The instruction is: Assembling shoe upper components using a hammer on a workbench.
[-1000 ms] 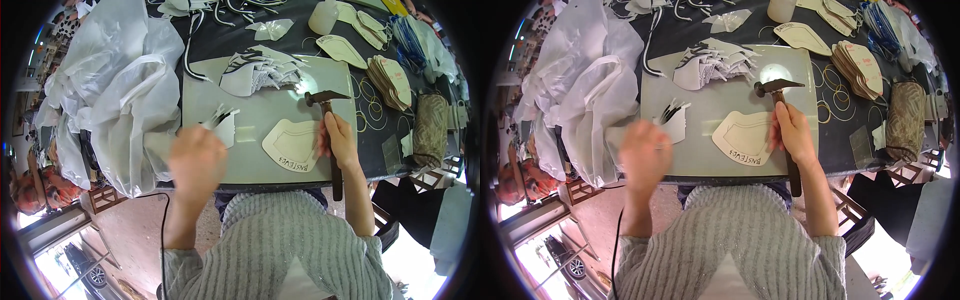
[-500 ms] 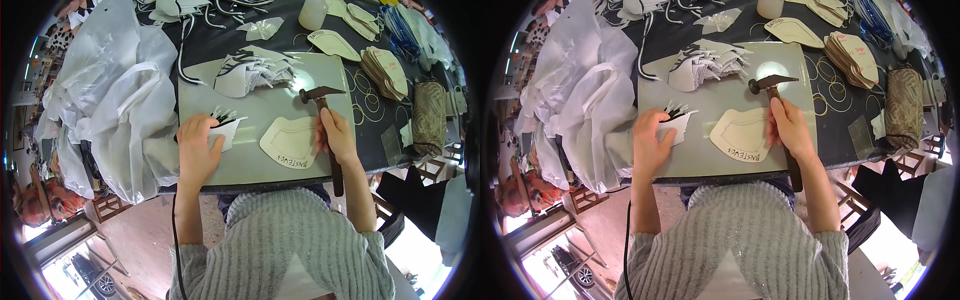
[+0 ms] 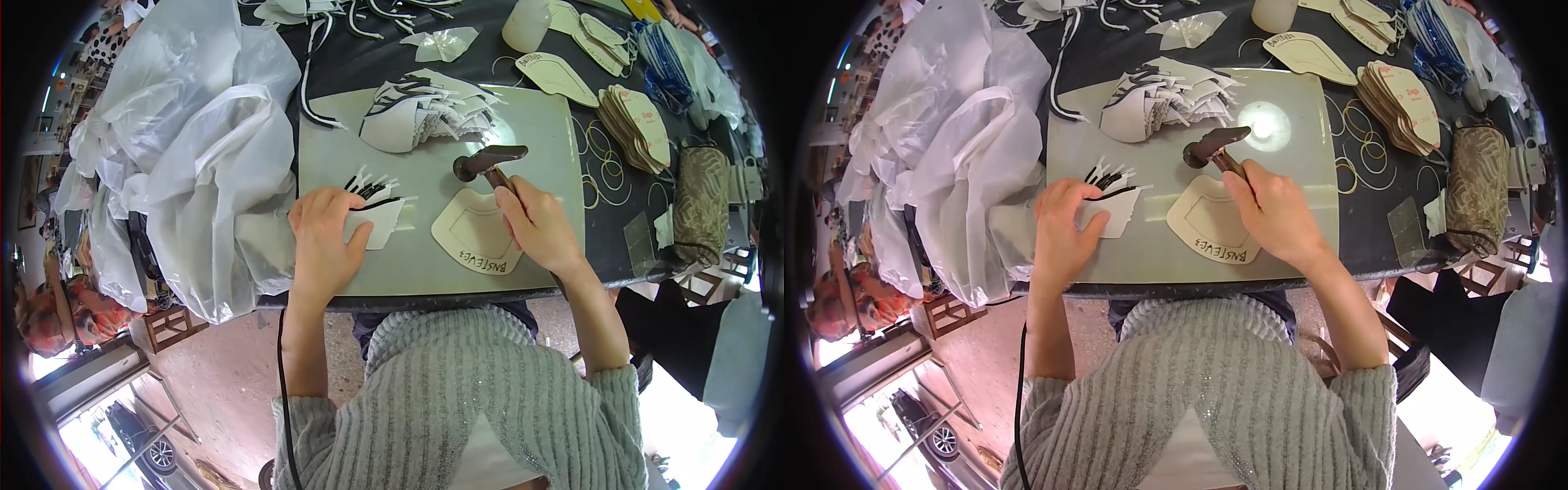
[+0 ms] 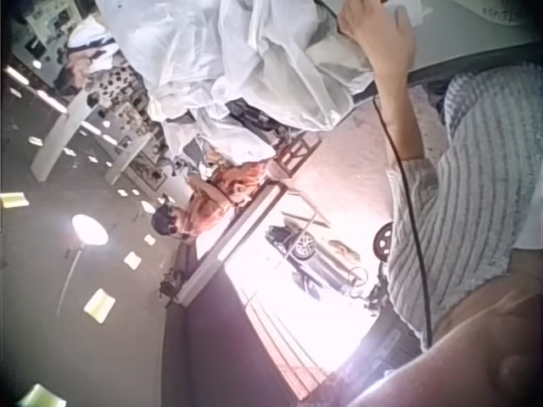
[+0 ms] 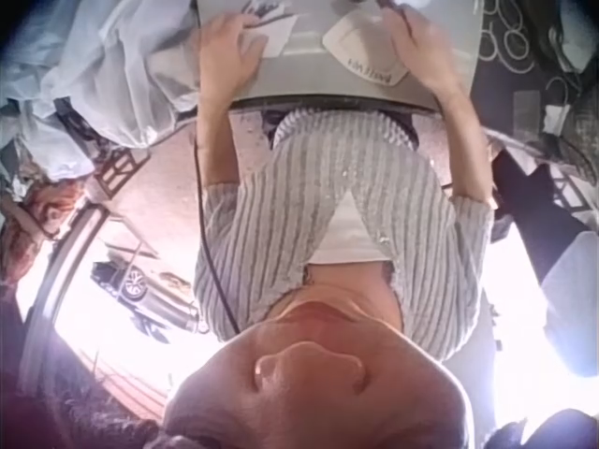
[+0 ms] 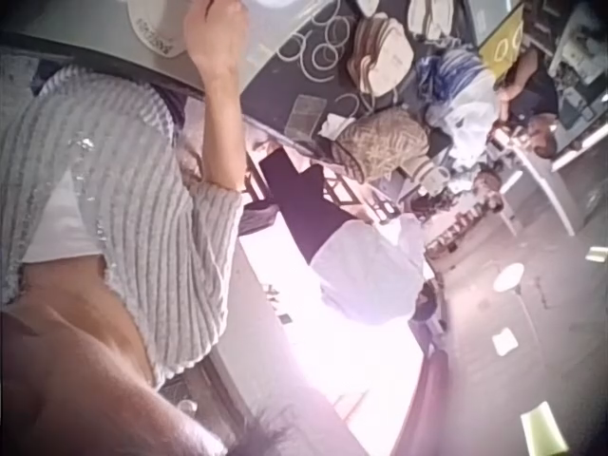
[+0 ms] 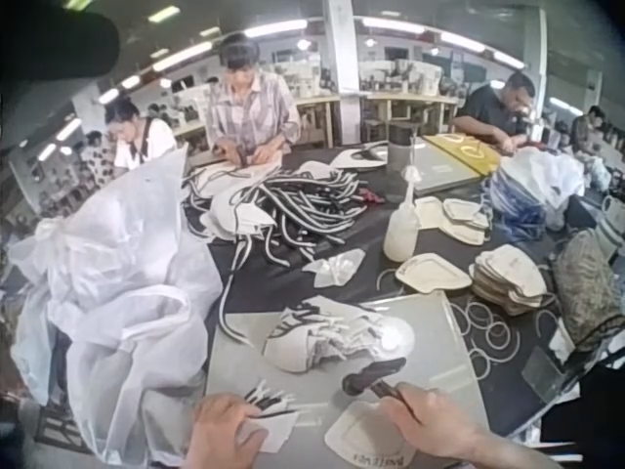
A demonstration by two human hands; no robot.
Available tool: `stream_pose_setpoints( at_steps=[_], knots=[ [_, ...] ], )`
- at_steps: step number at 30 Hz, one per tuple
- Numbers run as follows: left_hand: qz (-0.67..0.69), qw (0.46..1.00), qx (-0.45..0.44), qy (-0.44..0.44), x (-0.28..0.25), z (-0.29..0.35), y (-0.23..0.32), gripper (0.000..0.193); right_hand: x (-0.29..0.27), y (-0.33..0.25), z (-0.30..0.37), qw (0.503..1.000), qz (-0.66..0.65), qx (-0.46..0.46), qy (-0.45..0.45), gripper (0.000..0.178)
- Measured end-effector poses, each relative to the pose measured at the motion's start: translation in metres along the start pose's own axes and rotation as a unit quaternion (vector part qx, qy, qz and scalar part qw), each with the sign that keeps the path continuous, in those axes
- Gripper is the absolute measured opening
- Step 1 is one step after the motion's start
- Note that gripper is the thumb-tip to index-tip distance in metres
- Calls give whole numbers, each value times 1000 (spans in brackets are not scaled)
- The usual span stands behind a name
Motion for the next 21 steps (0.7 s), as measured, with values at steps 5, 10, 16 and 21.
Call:
stream_pose_setpoints(
  at_steps=[5,10,16,21],
  knots=[
    [10,997,2,-74,4,-4,11,21,-2,16,7,999,18,31,8,35],
    [73,997,-3,-23,7,-1,1,18,-20,30,14,998,42,44,29,35],
    [11,999,-24,-24,12,-16,1,19,-22,31,17,996,71,49,34,36],
    [10,998,-10,-62,13,-22,8,16,-23,30,17,995,83,37,35,36]
  ],
)
Point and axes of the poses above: each hand's wrist, its own z-axis away from the middle knuckle, its own x-axis out of the palm, y = z × x, the point moved 8 cm from there along -z, towards the middle knuckle, and after that the axes turned 8 degrees about y, right-handed, at the moved point
